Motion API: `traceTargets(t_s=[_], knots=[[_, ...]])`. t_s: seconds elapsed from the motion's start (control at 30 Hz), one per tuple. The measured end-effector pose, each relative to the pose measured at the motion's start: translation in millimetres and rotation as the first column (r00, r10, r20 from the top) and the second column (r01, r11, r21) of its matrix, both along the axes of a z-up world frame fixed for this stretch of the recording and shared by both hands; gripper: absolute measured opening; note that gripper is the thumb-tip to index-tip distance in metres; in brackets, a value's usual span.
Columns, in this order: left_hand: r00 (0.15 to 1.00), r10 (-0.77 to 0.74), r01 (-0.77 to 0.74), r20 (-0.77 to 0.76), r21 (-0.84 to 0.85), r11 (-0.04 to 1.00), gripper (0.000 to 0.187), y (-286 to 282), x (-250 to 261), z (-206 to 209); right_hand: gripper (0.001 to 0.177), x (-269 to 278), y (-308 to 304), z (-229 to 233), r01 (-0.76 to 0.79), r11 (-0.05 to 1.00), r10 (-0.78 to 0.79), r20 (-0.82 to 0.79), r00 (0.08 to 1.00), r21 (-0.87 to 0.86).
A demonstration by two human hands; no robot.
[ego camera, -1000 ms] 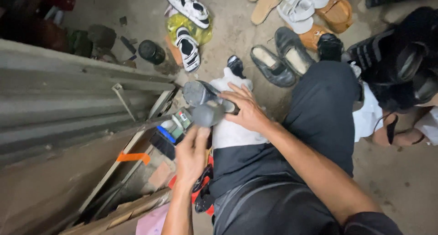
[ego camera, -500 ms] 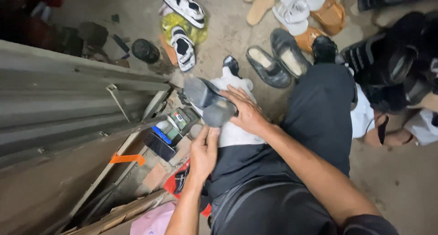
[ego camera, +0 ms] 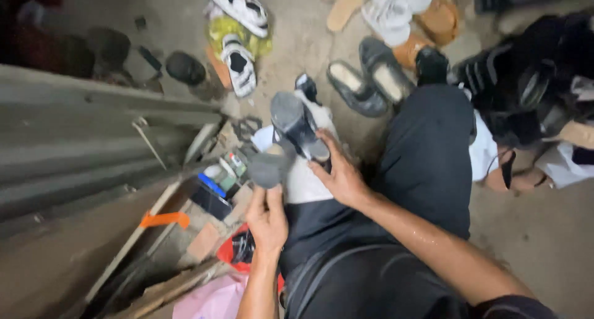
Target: A person is repairing a shoe by applying adhesive to the sole with a brush and then using a tool to press the sole firmly into place.
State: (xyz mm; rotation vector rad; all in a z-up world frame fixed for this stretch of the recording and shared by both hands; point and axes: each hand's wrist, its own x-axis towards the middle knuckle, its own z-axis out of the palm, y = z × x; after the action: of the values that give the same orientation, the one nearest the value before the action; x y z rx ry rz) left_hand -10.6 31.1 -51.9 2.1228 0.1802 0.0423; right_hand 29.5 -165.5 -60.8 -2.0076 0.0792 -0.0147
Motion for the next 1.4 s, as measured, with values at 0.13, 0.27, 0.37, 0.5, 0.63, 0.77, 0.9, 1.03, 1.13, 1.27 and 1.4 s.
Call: traceTargets(t_s=[0.13, 0.27, 0.37, 0.5, 0.63, 0.77, 0.9, 1.03, 1.13, 1.27, 1.4], knots=[[0.993, 0.05, -0.046, 0.102, -0.044, 0.998, 0.013, -2, 15, -20, 0.058, 17, 1, 7, -0.047, 0.999, 0.048, 0.013, 0.999, -0.017], [0.992, -0.092, 0.088, -0.082, -0.047, 0.995, 0.019, -9, 31, 13, 0.062, 33, -5, 7, -0.07, 0.995, 0.069, -0.028, 0.997, -0.067], [0.996, -0.084, 0.083, -0.035, -0.044, 0.996, 0.018, -12, 33, 17, 0.095, 44, -3, 36, -0.088, 0.996, 0.082, -0.146, 0.986, -0.031], [0.997, -0.041, 0.041, 0.066, 0.002, 0.999, 0.026, -22, 23, 62, 0.081, 29, -4, 13, -0.114, 0.99, 0.106, -0.095, 0.99, -0.082], [0.995, -0.086, 0.086, 0.054, 0.006, 0.996, 0.013, -21, -2, 53, 0.085, -6, -6, 14, -0.151, 0.984, 0.14, -0.118, 0.983, -0.09], [0.996, -0.012, 0.001, 0.093, 0.115, 0.993, 0.025, -19, 18, 43, 0.091, -1, -1, 47, -0.148, 0.979, 0.117, -0.208, 0.971, -0.137], [0.981, 0.174, -0.176, -0.082, -0.02, 0.984, 0.048, -24, 53, 46, 0.086, -15, -2, 48, -0.13, 0.967, 0.121, -0.055, 0.991, -0.217], [0.981, 0.075, -0.079, -0.179, -0.013, 0.997, 0.03, -31, 27, 56, 0.088, -11, -21, 59, -0.168, 0.961, 0.158, -0.059, 0.986, -0.218], [0.987, 0.065, -0.064, -0.147, 0.009, 0.998, 0.028, -25, 45, 57, 0.086, -17, -30, 73, -0.273, 0.946, 0.26, -0.092, 0.961, -0.175], [0.985, 0.084, -0.084, -0.148, 0.01, 0.996, 0.048, -37, 68, 98, 0.093, -7, -50, 89, -0.41, 0.89, 0.394, -0.116, 0.912, -0.197], [0.977, 0.046, -0.031, -0.208, 0.076, 0.997, 0.029, -22, 38, 63, 0.09, -16, -57, 80, -0.439, 0.877, 0.418, -0.141, 0.897, -0.194]])
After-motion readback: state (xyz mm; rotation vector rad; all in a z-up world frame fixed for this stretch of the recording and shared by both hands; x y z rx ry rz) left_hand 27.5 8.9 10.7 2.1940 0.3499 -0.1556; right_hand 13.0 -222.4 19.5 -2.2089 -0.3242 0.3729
